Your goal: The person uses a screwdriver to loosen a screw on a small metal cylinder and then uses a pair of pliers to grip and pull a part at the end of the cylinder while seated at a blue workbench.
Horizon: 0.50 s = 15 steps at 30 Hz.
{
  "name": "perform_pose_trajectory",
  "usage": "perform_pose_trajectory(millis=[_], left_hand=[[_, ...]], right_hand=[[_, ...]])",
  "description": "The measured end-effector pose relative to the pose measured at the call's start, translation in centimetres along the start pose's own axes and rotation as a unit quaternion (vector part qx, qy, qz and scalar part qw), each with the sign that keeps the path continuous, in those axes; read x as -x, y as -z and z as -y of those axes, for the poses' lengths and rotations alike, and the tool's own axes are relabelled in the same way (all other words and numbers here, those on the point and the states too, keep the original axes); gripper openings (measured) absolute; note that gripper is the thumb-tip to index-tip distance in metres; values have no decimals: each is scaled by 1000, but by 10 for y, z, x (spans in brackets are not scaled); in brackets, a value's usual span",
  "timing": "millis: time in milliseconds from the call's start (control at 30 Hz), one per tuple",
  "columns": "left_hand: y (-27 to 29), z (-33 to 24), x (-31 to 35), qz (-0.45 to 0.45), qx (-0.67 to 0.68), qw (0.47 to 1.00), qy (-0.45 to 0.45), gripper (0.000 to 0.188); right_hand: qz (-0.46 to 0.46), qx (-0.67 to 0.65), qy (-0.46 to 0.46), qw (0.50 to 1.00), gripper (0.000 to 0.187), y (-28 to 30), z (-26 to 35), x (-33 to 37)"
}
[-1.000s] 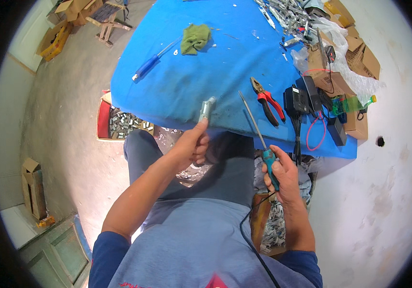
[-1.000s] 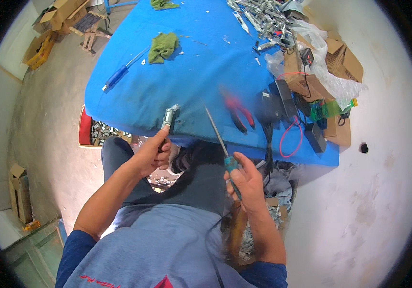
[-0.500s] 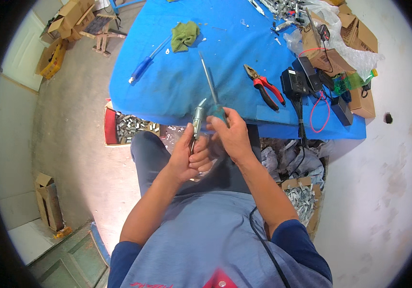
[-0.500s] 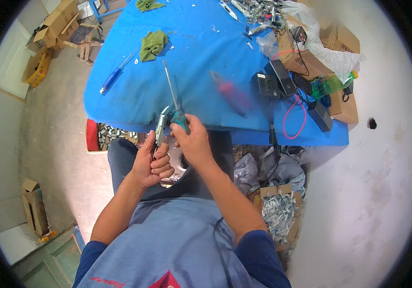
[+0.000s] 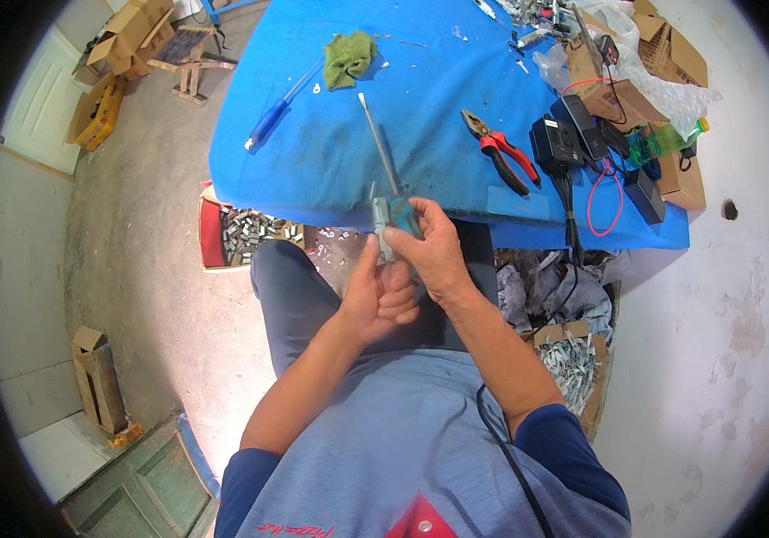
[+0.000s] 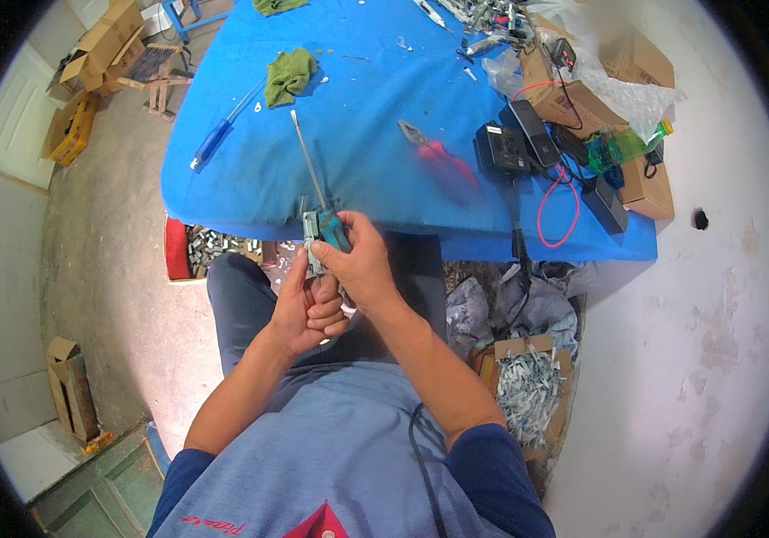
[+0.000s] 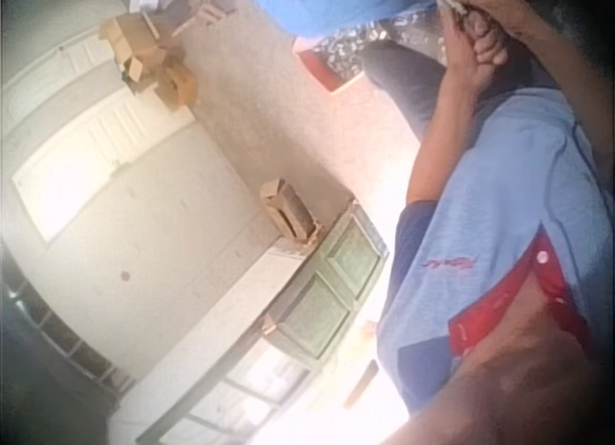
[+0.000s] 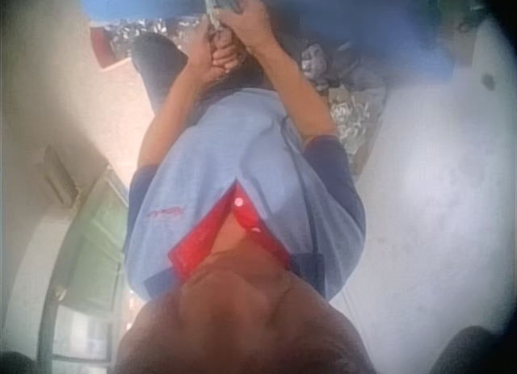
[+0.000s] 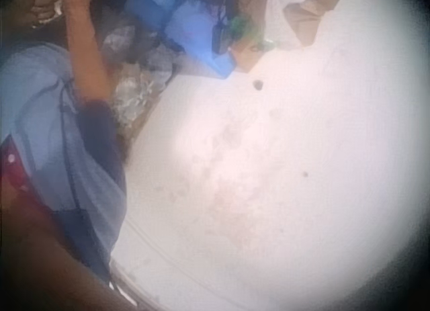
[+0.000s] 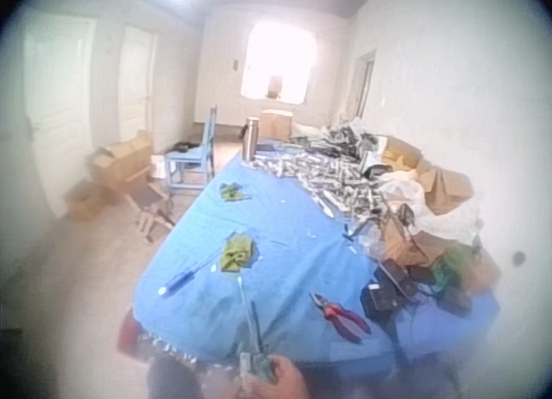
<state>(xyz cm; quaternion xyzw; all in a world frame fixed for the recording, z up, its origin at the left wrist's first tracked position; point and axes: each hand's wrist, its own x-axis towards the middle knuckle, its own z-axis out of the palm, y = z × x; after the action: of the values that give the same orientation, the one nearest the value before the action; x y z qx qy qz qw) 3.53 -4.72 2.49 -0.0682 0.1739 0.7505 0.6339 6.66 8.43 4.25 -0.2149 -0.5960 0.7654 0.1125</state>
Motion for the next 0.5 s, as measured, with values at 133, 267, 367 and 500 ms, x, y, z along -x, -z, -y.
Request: perform_pose_trajectory(millis=[133,267,367,500], left_hand=[[-6,-2,1,-36,-27,999,3,69],[-8,1,0,-38,-46,998,-7,71],[-4,3,-2,-31,-53,998,-5,74],[-5,6,-6,-17,-72,997,1,77]], right_hand=[[5,8,-26,1000,46,4,1,1],[32,-14,-36,999,48,8,7,1],[48,6,-52,997,50,10,14,3],[59,39,-52,996,52,15,20,0]])
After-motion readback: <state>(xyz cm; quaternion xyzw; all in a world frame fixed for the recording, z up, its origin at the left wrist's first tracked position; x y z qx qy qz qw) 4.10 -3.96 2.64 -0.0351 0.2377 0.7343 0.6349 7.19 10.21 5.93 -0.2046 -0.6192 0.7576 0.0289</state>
